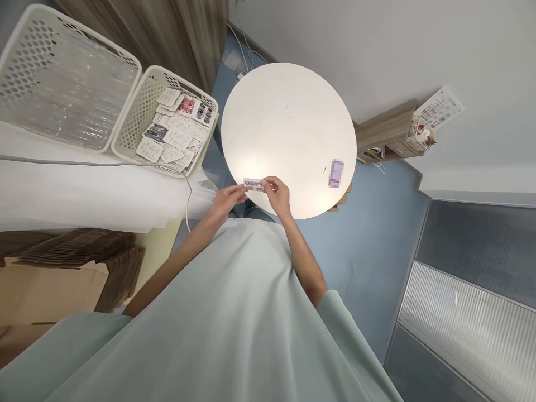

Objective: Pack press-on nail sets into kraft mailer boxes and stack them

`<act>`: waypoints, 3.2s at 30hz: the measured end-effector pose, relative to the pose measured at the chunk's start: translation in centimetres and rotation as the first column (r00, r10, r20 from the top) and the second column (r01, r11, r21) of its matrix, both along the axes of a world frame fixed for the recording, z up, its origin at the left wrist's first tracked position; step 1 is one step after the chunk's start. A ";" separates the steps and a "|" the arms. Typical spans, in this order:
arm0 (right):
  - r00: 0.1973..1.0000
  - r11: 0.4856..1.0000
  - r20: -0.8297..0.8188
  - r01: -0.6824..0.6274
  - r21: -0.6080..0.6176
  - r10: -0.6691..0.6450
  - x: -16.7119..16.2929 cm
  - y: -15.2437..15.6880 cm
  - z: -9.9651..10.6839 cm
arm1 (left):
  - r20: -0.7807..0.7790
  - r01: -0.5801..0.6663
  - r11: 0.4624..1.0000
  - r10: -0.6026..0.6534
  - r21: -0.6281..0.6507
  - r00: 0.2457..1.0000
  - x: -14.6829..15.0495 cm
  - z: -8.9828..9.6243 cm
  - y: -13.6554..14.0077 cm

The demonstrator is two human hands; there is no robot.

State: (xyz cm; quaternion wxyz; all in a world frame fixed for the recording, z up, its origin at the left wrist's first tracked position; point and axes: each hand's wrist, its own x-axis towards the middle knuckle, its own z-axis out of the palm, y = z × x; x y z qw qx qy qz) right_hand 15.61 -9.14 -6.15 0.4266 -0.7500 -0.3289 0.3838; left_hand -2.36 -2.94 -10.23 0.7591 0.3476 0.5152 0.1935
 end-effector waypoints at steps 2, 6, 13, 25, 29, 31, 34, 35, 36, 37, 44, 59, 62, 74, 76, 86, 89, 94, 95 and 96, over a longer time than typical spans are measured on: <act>1.000 0.999 -0.007 0.004 -0.033 -0.004 0.9 1.0 -1.6 | -0.065 -0.013 1.000 0.013 0.007 0.998 0.3 -0.8 -0.1; 0.993 0.987 -0.115 0.013 -0.160 -0.032 2.1 2.8 -5.0 | -0.213 -0.049 0.998 0.057 0.041 0.975 1.0 -2.3 0.9; 0.981 0.939 -0.186 -0.008 -0.343 -0.059 4.1 4.1 -9.0 | -0.440 0.002 0.999 0.013 0.034 0.898 2.0 -4.6 1.9; 0.963 0.931 -0.257 -0.167 -0.326 0.082 8.1 3.3 -10.6 | -0.572 -0.036 0.998 0.059 0.051 0.818 0.1 -3.0 -1.7; 0.954 0.936 -0.274 -0.200 -0.290 0.119 7.5 4.3 -10.4 | -0.540 -0.103 0.989 0.143 0.103 0.830 -0.7 -2.1 -2.4; 0.949 0.933 -0.273 -0.231 -0.275 0.154 6.9 5.1 -9.9 | -0.508 -0.149 0.982 0.189 0.120 0.840 -1.0 -1.6 -2.4; 0.941 0.926 -0.271 -0.274 -0.260 0.202 5.9 6.4 -8.9 | -0.462 -0.206 0.967 0.252 0.150 0.850 -1.5 -0.8 -1.9; 0.939 0.925 -0.268 -0.284 -0.253 0.215 5.6 6.9 -8.6 | -0.451 -0.216 0.963 0.267 0.162 0.852 -1.8 -0.5 -1.6; 0.938 0.925 -0.262 -0.291 -0.244 0.225 5.2 7.3 -8.2 | -0.441 -0.225 0.959 0.280 0.174 0.853 -2.0 -0.2 -1.3; 0.937 0.927 -0.257 -0.296 -0.233 0.234 4.9 7.7 -7.9 | -0.432 -0.233 0.955 0.292 0.186 0.853 -2.3 0.0 -0.9; 0.938 0.945 -0.242 -0.289 -0.152 0.248 2.4 9.8 -4.8 | -0.357 -0.305 0.908 0.397 0.288 0.845 -5.6 0.6 3.1; 0.965 0.948 -0.005 -0.260 -0.185 0.264 -3.9 11.3 3.5 | -0.279 -0.346 0.761 0.557 0.549 0.782 -12.9 -1.2 17.2; 0.968 0.950 0.009 -0.246 -0.190 0.252 -5.2 11.1 4.6 | -0.299 -0.297 0.737 0.559 0.607 0.774 -14.7 -2.6 20.4; 0.981 0.961 0.052 -0.174 -0.213 0.189 -8.7 9.6 6.3 | -0.608 0.057 0.826 0.363 0.560 0.706 -19.5 -2.0 27.8; 0.988 0.968 0.025 -0.147 -0.202 0.155 -8.9 9.2 6.3 | -0.620 0.069 0.838 0.342 0.541 0.706 -20.1 -1.7 28.7; 0.995 0.977 -0.015 -0.103 -0.189 0.102 -9.7 8.5 5.9 | -0.681 0.152 0.853 0.279 0.499 0.677 -21.5 -3.6 30.9; 0.996 0.978 -0.028 -0.094 -0.186 0.090 -9.8 8.4 5.9 | -0.672 0.144 0.847 0.289 0.511 0.682 -21.5 -3.9 31.0; 0.996 0.980 -0.024 -0.091 -0.178 0.088 -9.5 8.2 5.3 | -0.650 0.118 0.826 0.336 0.551 0.682 -21.6 -3.5 31.0; 0.996 0.981 -0.026 -0.087 -0.176 0.084 -9.4 8.1 5.2 | -0.645 0.109 0.817 0.357 0.566 0.675 -21.7 -3.3 30.9; 0.996 0.981 -0.030 -0.084 -0.173 0.080 -9.3 8.1 5.0 | -0.640 0.098 0.808 0.380 0.581 0.668 -21.6 -3.0 30.7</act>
